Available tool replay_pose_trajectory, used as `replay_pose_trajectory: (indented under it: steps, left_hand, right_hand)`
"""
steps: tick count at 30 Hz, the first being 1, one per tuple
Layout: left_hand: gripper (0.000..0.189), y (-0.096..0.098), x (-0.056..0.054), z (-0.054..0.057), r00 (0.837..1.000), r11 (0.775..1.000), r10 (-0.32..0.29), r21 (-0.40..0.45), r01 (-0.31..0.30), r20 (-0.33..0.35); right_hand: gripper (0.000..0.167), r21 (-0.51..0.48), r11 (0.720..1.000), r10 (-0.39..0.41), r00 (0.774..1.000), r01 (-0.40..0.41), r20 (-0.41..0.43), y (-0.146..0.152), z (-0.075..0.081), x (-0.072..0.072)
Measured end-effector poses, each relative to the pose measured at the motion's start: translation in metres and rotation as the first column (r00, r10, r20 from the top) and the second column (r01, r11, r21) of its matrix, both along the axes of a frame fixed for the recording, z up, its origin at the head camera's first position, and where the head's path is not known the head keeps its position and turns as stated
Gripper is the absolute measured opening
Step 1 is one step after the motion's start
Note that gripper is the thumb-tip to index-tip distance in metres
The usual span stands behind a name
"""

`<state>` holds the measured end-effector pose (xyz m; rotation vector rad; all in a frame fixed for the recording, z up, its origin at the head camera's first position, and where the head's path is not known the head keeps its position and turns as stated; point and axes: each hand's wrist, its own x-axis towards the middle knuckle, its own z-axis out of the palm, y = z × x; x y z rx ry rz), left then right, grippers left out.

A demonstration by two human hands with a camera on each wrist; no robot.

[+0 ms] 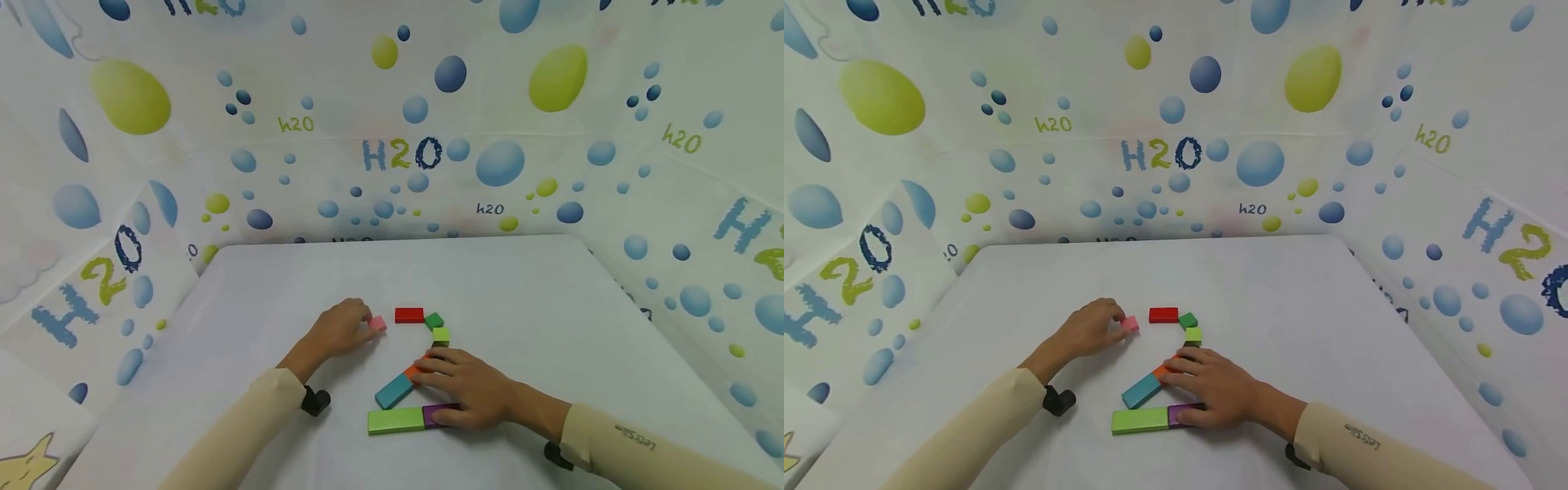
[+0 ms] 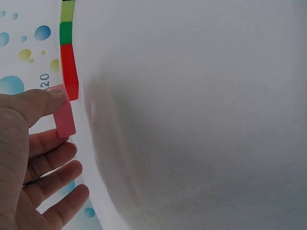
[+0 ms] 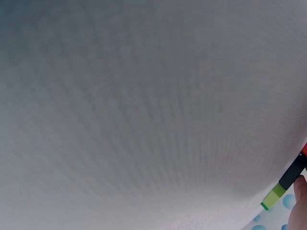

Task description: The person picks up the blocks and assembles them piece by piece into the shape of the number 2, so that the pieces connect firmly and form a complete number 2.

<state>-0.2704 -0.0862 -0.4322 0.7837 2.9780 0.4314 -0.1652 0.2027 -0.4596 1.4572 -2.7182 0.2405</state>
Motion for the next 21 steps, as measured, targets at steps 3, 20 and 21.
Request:
replay_pose_trajectory:
  steps: [3,20,21]
  left_hand:
    - [0.029,0.002,-0.004,-0.002,1.0,1.0,0.025,0.002,-0.025,0.001]
    - [0.032,0.016,-0.014,-0.013,0.994,0.993,0.111,-0.041,-0.11,0.023]
    - [0.033,0.016,-0.014,-0.013,0.993,0.992,0.116,-0.047,-0.115,0.018]
  right_hand:
    - [0.06,-0.007,1.0,0.005,1.0,-0.005,-0.001,0.0,0.0,0.0]
    - [0.06,-0.02,1.0,0.002,1.0,-0.002,0.024,-0.002,0.001,0.002]
    - [0.06,-0.021,1.0,0.003,1.0,-0.003,0.024,-0.002,0.001,0.002]
